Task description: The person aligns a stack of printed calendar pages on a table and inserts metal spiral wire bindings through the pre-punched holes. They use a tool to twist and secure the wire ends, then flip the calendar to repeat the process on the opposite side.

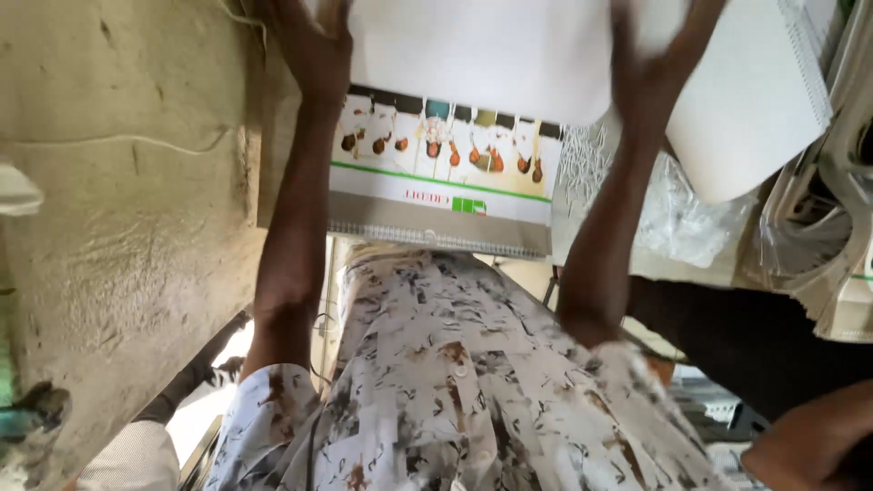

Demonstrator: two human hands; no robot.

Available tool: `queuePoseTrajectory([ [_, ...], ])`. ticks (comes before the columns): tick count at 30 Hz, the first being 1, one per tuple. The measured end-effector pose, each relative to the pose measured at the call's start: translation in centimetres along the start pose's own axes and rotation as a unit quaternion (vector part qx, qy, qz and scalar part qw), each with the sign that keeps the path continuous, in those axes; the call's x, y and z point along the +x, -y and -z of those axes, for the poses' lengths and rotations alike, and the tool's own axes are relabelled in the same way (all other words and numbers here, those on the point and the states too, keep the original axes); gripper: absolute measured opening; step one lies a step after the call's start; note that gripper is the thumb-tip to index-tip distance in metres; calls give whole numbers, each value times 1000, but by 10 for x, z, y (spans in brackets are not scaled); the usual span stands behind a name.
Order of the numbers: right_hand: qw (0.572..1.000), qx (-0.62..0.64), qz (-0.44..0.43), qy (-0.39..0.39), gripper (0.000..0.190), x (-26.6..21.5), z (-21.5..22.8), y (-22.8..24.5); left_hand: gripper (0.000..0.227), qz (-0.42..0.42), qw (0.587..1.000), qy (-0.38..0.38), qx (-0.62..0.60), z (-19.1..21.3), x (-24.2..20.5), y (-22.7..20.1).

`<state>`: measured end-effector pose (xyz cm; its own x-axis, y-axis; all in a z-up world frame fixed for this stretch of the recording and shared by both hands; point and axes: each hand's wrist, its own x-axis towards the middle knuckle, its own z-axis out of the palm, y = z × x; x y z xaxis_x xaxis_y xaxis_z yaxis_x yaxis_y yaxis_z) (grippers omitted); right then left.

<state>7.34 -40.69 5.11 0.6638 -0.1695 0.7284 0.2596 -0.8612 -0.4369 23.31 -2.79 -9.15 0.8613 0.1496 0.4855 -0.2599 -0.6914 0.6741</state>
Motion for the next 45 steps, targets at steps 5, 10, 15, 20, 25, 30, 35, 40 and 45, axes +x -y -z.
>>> queuePoseTrajectory([
  [5, 923, 215, -300, 111, 93, -104, 7, 21, 117, 61, 993, 3, -100, -32, 2, 23],
  [10, 883, 338, -325, 34, 77, -115, -18, -1, 92, 62, 966, 6, -250, 22, 10, -19],
  [15, 880, 338, -334, 16, 66, -119, -29, -13, 117, 140, 890, 156, -404, 64, -15, -10],
  [20, 881, 334, -332, -34, 74, -146, -46, -44, 102, 168, 903, 166, -357, 68, -19, -22],
  [25, 902, 322, -283, -46, 69, -107, -47, -34, 120, 180, 907, 166, -342, 41, -4, 3],
  [30, 894, 349, -280, -8, 61, -77, -29, -21, 85, 50, 905, 129, -401, 48, 22, -40],
  [35, 870, 273, -410, -2, 62, -64, -32, -9, 92, 107, 947, 21, -303, 37, 35, -43],
  [40, 889, 49, -441, -113, 43, -51, -73, -28, 90, 116, 985, -18, -124, -10, 40, -26],
  [45, 881, 6, -470, -56, 54, -41, -70, -30, 84, 161, 982, 14, -98, 3, 48, -39],
])
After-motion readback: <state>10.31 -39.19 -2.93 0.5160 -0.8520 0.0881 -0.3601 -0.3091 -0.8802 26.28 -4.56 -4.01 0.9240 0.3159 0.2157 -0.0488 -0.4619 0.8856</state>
